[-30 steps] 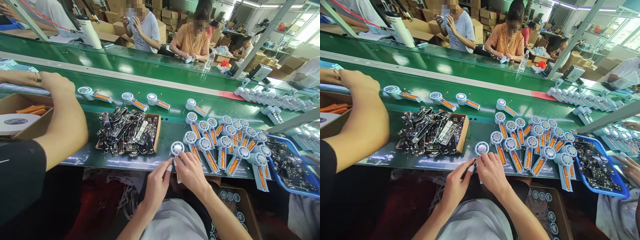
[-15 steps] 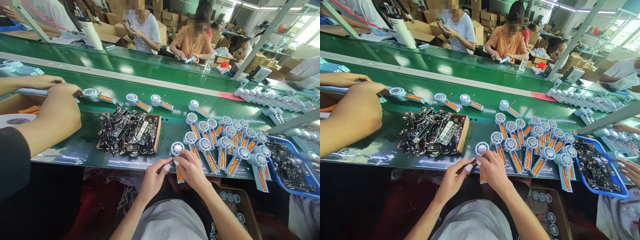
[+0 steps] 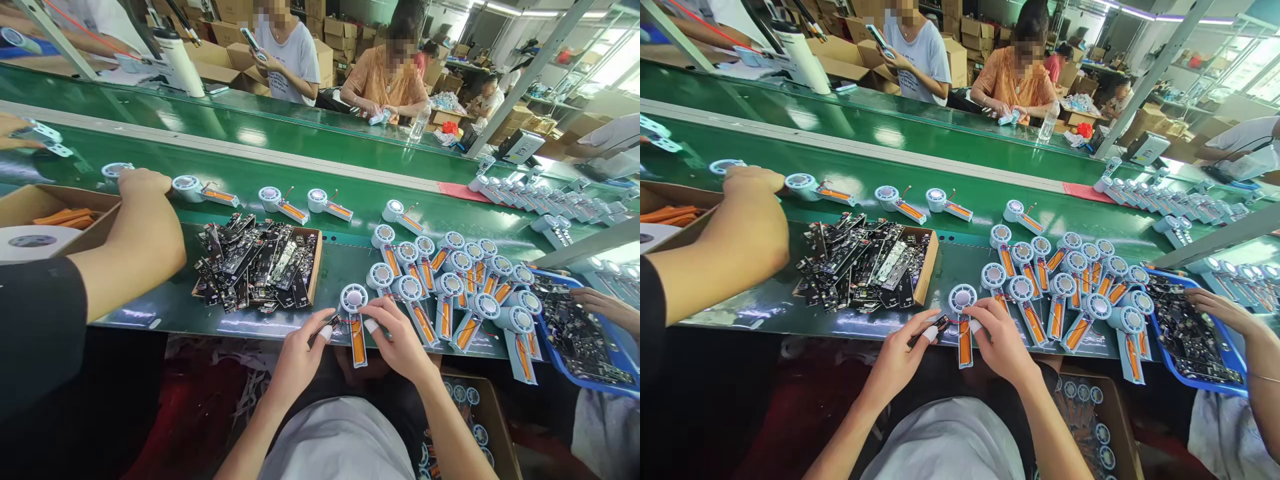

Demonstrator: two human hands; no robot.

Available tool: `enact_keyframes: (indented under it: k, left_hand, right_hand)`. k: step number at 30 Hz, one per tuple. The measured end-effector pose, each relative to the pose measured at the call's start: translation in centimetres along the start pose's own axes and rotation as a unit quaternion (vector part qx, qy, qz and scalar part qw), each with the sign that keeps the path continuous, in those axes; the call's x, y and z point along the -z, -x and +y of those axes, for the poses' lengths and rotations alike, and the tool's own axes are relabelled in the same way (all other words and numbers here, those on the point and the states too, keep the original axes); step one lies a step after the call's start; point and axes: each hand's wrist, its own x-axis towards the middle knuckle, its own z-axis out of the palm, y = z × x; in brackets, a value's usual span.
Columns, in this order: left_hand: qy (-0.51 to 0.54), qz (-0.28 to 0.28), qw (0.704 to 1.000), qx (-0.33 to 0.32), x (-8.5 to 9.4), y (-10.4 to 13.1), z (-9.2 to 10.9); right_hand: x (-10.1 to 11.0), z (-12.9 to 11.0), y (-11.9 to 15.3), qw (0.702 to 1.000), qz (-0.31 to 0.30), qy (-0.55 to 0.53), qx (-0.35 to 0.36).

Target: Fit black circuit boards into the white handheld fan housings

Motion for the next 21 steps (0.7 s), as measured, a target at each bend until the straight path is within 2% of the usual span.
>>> enact_keyframes:
  k: [4,6,8,11,14,16,18,21]
  left_hand:
    - [-0.112,-0.034,0.992,-0.041,0.1,0.2,0.2]
    - [-0.155,-0.045,0.985,-0.065,-0.1,0.3,0.4]
    - [-0.200,-0.054,0.975,-0.081,-0.5,0.4,0.7]
    - [-0.296,-0.072,0.950,-0.071,-1.0,0.8,1.0]
    - [-0.387,-0.082,0.916,-0.064,-1.1,1.3,1.4]
    - [-0.414,-0.078,0.904,-0.075,-1.0,1.5,1.5]
    - [-0.403,-0.069,0.908,-0.086,-0.9,1.5,1.4]
    - [-0.316,-0.044,0.942,-0.108,-0.9,1.5,1.1]
  right_hand:
    - [0.2,0.3,0.9,0.993,-0.072,0.091,0.033]
    - [-0.4,0.6,0.9,0.992,-0.069,0.098,0.040]
    - [-1.1,0.8,0.7,0.998,-0.038,0.046,0.024]
    - [-2.0,1.0,0.2,0.994,0.022,-0.090,-0.062]
    - [-2.4,1.2,-0.1,0.960,0.053,-0.223,-0.159]
    - [-2.4,1.2,-0.3,0.936,0.040,-0.288,-0.196]
    - [-2.2,1.3,-0.5,0.923,0.017,-0.321,-0.210]
    - [-1.9,1.2,-0.6,0.924,-0.003,-0.326,-0.201]
